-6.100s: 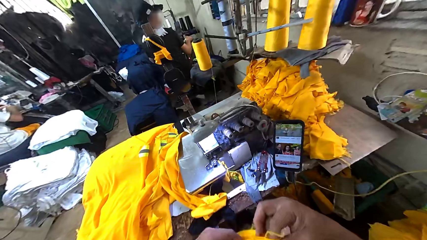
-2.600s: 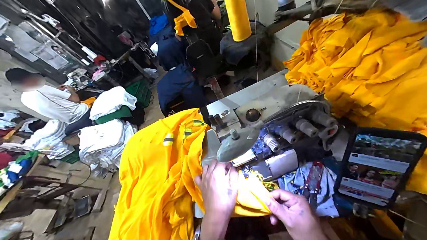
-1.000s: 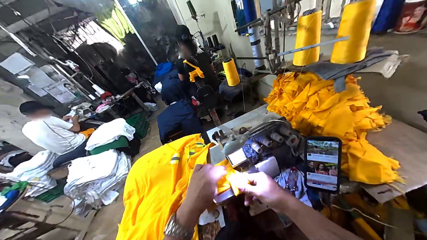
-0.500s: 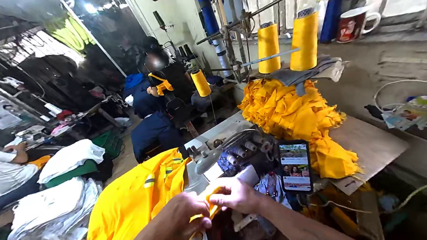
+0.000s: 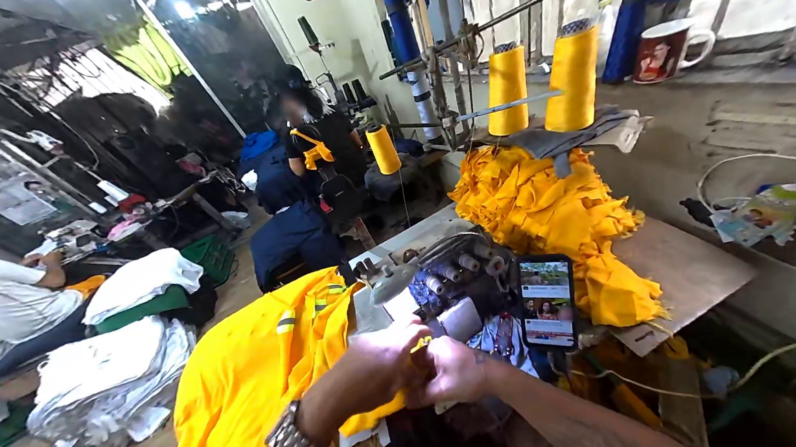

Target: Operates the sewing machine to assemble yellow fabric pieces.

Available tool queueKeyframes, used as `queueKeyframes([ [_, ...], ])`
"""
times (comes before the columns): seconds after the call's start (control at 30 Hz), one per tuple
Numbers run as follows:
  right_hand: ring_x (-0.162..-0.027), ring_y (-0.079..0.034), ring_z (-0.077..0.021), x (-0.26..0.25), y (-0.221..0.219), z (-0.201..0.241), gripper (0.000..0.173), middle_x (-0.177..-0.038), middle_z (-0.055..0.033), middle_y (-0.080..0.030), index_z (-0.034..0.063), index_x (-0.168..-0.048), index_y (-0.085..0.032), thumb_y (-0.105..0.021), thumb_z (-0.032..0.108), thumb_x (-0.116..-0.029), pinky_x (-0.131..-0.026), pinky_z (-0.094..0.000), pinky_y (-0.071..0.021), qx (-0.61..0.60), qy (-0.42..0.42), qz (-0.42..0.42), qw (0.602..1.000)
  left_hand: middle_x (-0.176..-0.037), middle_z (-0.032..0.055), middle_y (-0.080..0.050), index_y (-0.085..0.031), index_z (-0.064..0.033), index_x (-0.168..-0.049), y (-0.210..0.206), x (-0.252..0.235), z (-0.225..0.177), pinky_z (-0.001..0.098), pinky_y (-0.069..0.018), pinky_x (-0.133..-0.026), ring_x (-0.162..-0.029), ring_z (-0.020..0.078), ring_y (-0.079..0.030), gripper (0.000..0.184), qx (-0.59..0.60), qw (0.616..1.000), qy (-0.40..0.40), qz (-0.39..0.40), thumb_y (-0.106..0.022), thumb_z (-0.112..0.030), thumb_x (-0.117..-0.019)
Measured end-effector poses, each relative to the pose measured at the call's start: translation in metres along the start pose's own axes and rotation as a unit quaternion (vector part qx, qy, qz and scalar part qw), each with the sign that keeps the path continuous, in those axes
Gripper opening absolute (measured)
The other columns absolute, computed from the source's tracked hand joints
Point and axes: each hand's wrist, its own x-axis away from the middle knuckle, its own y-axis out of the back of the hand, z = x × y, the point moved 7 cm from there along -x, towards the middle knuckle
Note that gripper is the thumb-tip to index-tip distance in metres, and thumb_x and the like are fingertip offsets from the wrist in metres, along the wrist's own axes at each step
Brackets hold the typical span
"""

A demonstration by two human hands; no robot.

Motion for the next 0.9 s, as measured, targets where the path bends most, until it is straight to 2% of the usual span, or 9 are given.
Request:
queueKeyframes([
  [0.03, -0.087, -0.068, -0.0196, 0.002, -0.001, 0.001, 0.032, -0.091, -0.0121, -0.071, -0.0007, -0.097, -0.071, -0.080, 0.028, -0.0864, -0.082, -0.0448, -0.0548, 0.001, 0.002, 0.009, 1.000, -0.134, 0.0191, -0.063, -0.056, -0.0035, -0.140, -0.005, -0.002, -0.001, 0.0544, -0.0558, -0.096, -0.122, 0.0341, -0.064, 0.048, 0.019, 0.999, -0.018, 0.028, -0.067, -0.014, -0.0945],
  [0.1, -0.088, -0.067, -0.0227, 0.003, 0.000, -0.001, 0.032, -0.092, -0.0152, -0.069, -0.0036, -0.097, -0.069, -0.079, 0.025, -0.0864, -0.082, -0.0465, -0.0537, 0.002, 0.030, 0.017, 0.999, -0.121, 0.0239, -0.067, -0.060, 0.0019, -0.133, -0.005, -0.004, -0.001, 0.0594, -0.0525, -0.096, -0.114, 0.0401, -0.066, 0.043, 0.010, 0.994, 0.013, 0.111, -0.067, -0.022, -0.0977],
  [0.17, -0.094, -0.068, -0.0229, 0.000, 0.008, -0.007, 0.034, -0.103, -0.0169, -0.069, -0.0044, -0.111, -0.068, -0.076, 0.021, -0.0898, -0.086, -0.0442, -0.0555, -0.041, 0.041, -0.010, 0.998, -0.109, 0.0244, -0.071, -0.068, 0.0030, -0.117, 0.006, -0.004, 0.009, 0.0624, -0.0519, -0.092, -0.108, 0.0430, -0.068, 0.045, -0.065, 0.976, 0.100, 0.185, -0.065, -0.038, -0.0996],
  [0.2, -0.092, -0.069, -0.0191, -0.002, 0.015, -0.010, 0.034, -0.109, -0.0142, -0.070, -0.0019, -0.118, -0.068, -0.073, 0.019, -0.0914, -0.082, -0.0395, -0.0594, -0.084, 0.031, -0.045, 0.995, -0.105, 0.0233, -0.071, -0.070, 0.0023, -0.110, 0.012, -0.005, 0.014, 0.0626, -0.0518, -0.089, -0.105, 0.0426, -0.068, 0.045, -0.094, 0.967, 0.129, 0.201, -0.064, -0.041, -0.0998],
  [0.37, -0.085, -0.068, -0.0095, -0.009, 0.025, -0.016, 0.038, -0.116, -0.0068, -0.069, 0.0029, -0.125, -0.065, -0.072, 0.010, -0.0891, -0.080, -0.0285, -0.0585, -0.150, 0.032, -0.121, 0.981, -0.102, 0.0189, -0.071, -0.073, -0.0003, -0.104, 0.021, -0.005, 0.022, 0.0588, -0.0512, -0.090, -0.102, 0.0368, -0.068, 0.032, -0.053, 0.972, 0.115, 0.200, -0.068, -0.032, -0.0984],
  [0.5, -0.089, -0.069, -0.0106, -0.008, 0.022, -0.017, 0.043, -0.117, -0.0075, -0.069, 0.0038, -0.129, -0.063, -0.076, 0.008, -0.0874, -0.084, -0.0287, -0.0595, -0.137, 0.044, -0.132, 0.981, -0.095, 0.0172, -0.070, -0.073, -0.0008, -0.097, 0.016, -0.003, 0.022, 0.0583, -0.0522, -0.083, -0.096, 0.0357, -0.068, 0.035, -0.056, 0.974, 0.120, 0.181, -0.064, -0.035, -0.1004],
  [0.63, -0.090, -0.070, -0.0137, -0.012, 0.024, -0.021, 0.036, -0.113, -0.0093, -0.069, 0.0053, -0.123, -0.068, -0.073, 0.004, -0.0883, -0.085, -0.0321, -0.0598, -0.051, 0.031, -0.135, 0.989, -0.097, 0.0152, -0.072, -0.076, -0.0029, -0.102, 0.021, -0.002, 0.010, 0.0572, -0.0534, -0.085, -0.097, 0.0339, -0.069, 0.026, -0.075, 0.975, 0.096, 0.184, -0.064, -0.026, -0.1004],
  [0.77, -0.091, -0.069, -0.0130, -0.014, 0.030, -0.012, 0.028, -0.112, -0.0085, -0.070, 0.0049, -0.114, -0.073, -0.073, 0.000, -0.0867, -0.085, -0.0306, -0.0595, -0.004, 0.074, -0.159, 0.985, -0.092, 0.0144, -0.070, -0.074, -0.0031, -0.096, 0.023, -0.001, 0.006, 0.0573, -0.0536, -0.078, -0.092, 0.0340, -0.069, 0.032, -0.108, 0.971, 0.114, 0.183, -0.064, -0.033, -0.1010],
  [0.9, -0.090, -0.068, -0.0097, -0.016, 0.031, -0.012, 0.015, -0.101, -0.0051, -0.071, 0.0055, -0.104, -0.078, -0.073, 0.005, -0.0894, -0.085, -0.0288, -0.0582, 0.054, 0.129, -0.142, 0.980, -0.089, 0.0137, -0.070, -0.073, -0.0039, -0.095, 0.023, -0.003, -0.001, 0.0570, -0.0532, -0.074, -0.089, 0.0337, -0.069, 0.025, -0.126, 0.968, 0.101, 0.194, -0.062, -0.025, -0.1016],
])
